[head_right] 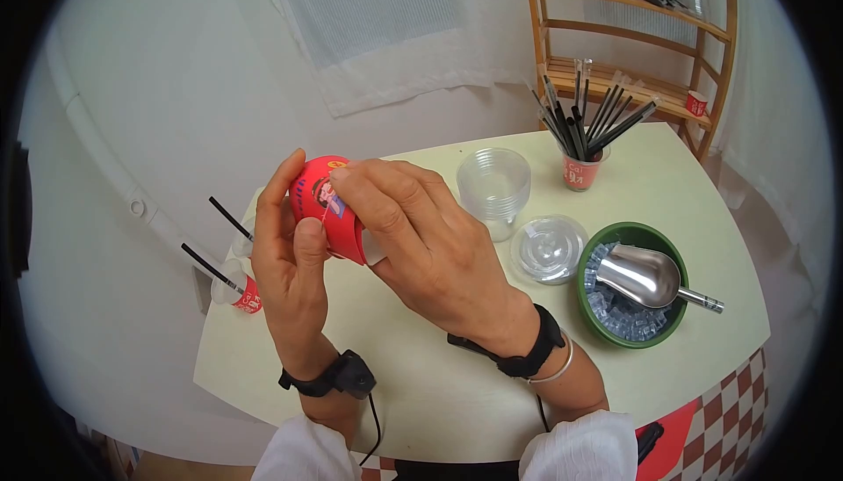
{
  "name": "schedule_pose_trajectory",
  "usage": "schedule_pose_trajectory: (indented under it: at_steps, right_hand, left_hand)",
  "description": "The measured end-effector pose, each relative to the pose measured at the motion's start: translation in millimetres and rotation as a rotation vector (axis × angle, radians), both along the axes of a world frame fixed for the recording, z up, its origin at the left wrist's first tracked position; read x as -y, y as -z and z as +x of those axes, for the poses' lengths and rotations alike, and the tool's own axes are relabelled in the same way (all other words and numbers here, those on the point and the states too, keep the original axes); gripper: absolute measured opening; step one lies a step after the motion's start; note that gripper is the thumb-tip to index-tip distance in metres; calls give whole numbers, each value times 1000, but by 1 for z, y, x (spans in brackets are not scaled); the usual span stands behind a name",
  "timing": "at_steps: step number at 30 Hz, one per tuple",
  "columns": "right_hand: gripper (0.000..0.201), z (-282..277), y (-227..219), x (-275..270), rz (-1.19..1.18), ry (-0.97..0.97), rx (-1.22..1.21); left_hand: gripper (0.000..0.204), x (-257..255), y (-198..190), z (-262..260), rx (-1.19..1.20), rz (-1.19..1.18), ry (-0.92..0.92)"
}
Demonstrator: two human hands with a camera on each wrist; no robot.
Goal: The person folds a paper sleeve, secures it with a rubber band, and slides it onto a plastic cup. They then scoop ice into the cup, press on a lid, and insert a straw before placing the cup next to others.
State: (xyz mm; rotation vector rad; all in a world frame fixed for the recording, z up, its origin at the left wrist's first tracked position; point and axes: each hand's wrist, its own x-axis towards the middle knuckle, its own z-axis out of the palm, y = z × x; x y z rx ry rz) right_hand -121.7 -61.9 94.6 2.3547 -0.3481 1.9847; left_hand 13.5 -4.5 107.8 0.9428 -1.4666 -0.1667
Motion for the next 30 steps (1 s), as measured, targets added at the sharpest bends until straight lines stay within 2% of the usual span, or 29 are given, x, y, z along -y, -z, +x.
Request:
schedule_pose_trajectory:
  at_steps: [6,9,12,15,16,20,23,26,30]
  right_hand:
    - [65,1,1,1,-46,-5,-9]
    - [59,3,1,2,-109,19,15]
    - [52,1,0,2,-162,45,-7]
    - [49,5,4,3,-228,134,11]
    - [46,5,3,-1,-215,147,-10]
    - [42,7,3,-5,-218,131,2]
    - [50,8,4,-12,-149,116,11]
    - [49,6,2,-14,-174,145,-8]
    - [48,6,3,-12,-203,155,27]
  left_hand:
    - [43,-9,-6,-6,-7,47,-146]
    - [49,-10,-7,-3,61,47,-181]
    - [56,-1,-3,-2,20,-88,-44]
    - [58,0,-1,-1,9,-85,-62]
    - [51,-3,-3,-2,-14,-47,-71]
    - [43,-8,-1,1,-140,28,-42]
    - [46,-11,0,9,-136,51,-75]
    - [48,-4,-2,2,-90,-41,7]
    - [48,1,-2,-1,-155,-3,72]
